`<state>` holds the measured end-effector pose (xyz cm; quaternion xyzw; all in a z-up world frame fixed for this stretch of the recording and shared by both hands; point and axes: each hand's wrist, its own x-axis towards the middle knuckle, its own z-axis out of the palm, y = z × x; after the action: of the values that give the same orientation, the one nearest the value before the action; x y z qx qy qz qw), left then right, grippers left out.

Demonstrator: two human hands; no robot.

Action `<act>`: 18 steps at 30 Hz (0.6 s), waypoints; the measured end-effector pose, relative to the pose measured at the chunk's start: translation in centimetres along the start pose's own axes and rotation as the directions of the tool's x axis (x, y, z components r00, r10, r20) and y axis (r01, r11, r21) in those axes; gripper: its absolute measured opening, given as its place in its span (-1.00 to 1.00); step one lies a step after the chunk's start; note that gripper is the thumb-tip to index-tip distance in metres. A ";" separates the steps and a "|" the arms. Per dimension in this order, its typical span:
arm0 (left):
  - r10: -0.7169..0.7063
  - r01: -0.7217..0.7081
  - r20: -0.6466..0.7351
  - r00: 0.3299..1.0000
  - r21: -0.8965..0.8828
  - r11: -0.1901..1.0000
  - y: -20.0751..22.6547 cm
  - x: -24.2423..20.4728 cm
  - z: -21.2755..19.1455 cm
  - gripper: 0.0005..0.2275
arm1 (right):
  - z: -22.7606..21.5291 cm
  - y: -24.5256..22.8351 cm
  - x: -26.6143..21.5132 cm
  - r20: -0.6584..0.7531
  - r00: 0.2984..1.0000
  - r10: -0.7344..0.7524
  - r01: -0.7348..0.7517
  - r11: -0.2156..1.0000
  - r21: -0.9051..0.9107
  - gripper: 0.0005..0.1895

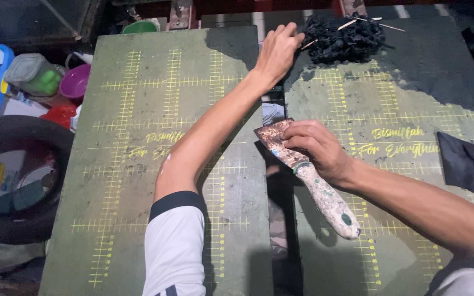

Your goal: The person uses a scraper to remove material from the seam between two green cutting mats. They repeatedly scrape along the seam, occasionally lifting the tool to clear debris, and continue the scraping motion across the length of the seam.

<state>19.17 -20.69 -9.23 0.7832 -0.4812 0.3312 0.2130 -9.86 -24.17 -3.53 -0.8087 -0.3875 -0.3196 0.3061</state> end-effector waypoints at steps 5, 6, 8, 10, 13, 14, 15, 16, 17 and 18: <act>-0.030 0.023 -0.021 0.999 -0.296 0.955 0.6 -0.2 -2.3 -0.68 | 0.2 0.4 -0.5 0.006 1.000 0.017 -0.017 1.000 0.001 -0.76; -0.032 0.025 -0.019 0.999 -0.295 0.955 0.4 -0.2 -2.6 -0.68 | 0.2 0.5 -0.6 0.006 1.000 0.018 -0.018 1.000 0.003 -0.76; -0.194 0.211 0.082 0.978 -0.386 0.898 0.2 0.1 -3.0 -0.65 | 0.3 0.5 -0.6 -0.002 1.000 0.013 -0.013 1.000 -0.007 -0.81; -0.146 0.160 0.065 0.987 -0.397 0.904 0.0 0.2 -2.9 -0.70 | 0.1 0.4 -0.5 -0.002 1.000 0.020 -0.020 1.000 0.007 -0.79; -0.107 0.149 0.127 0.986 -0.394 0.907 0.3 0.2 -3.6 -0.70 | 0.1 0.6 -0.6 -0.006 1.000 0.029 -0.029 1.000 0.005 -0.78; -0.120 0.193 0.209 0.971 -0.380 0.905 0.6 0.1 -3.9 -0.65 | 0.2 0.7 -0.8 -0.007 0.999 0.036 -0.036 0.999 -0.008 -0.80; -0.119 0.192 0.208 0.971 -0.379 0.905 0.5 0.2 -4.7 -0.65 | 0.1 0.5 -0.5 -0.008 0.999 0.034 -0.034 0.999 -0.008 -0.80; -0.147 0.216 0.208 0.967 -0.364 0.906 0.4 0.3 -5.4 -0.75 | 0.0 0.2 -0.1 -0.017 0.999 0.035 -0.036 0.999 -0.003 -0.78; -0.178 0.243 0.209 0.962 -0.348 0.905 0.2 0.3 -6.2 -0.82 | -0.2 0.0 0.2 -0.025 0.999 0.037 -0.037 0.999 0.004 -0.71; -0.180 0.245 0.208 0.961 -0.346 0.906 0.4 0.4 -7.6 -0.82 | 0.2 0.7 -0.7 -0.025 0.999 0.034 -0.034 0.999 0.006 -0.71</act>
<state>16.57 -16.15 -3.70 0.8026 -0.4629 0.1411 0.3487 -9.59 -24.69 -4.37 -0.8103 -0.3707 -0.3231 0.3188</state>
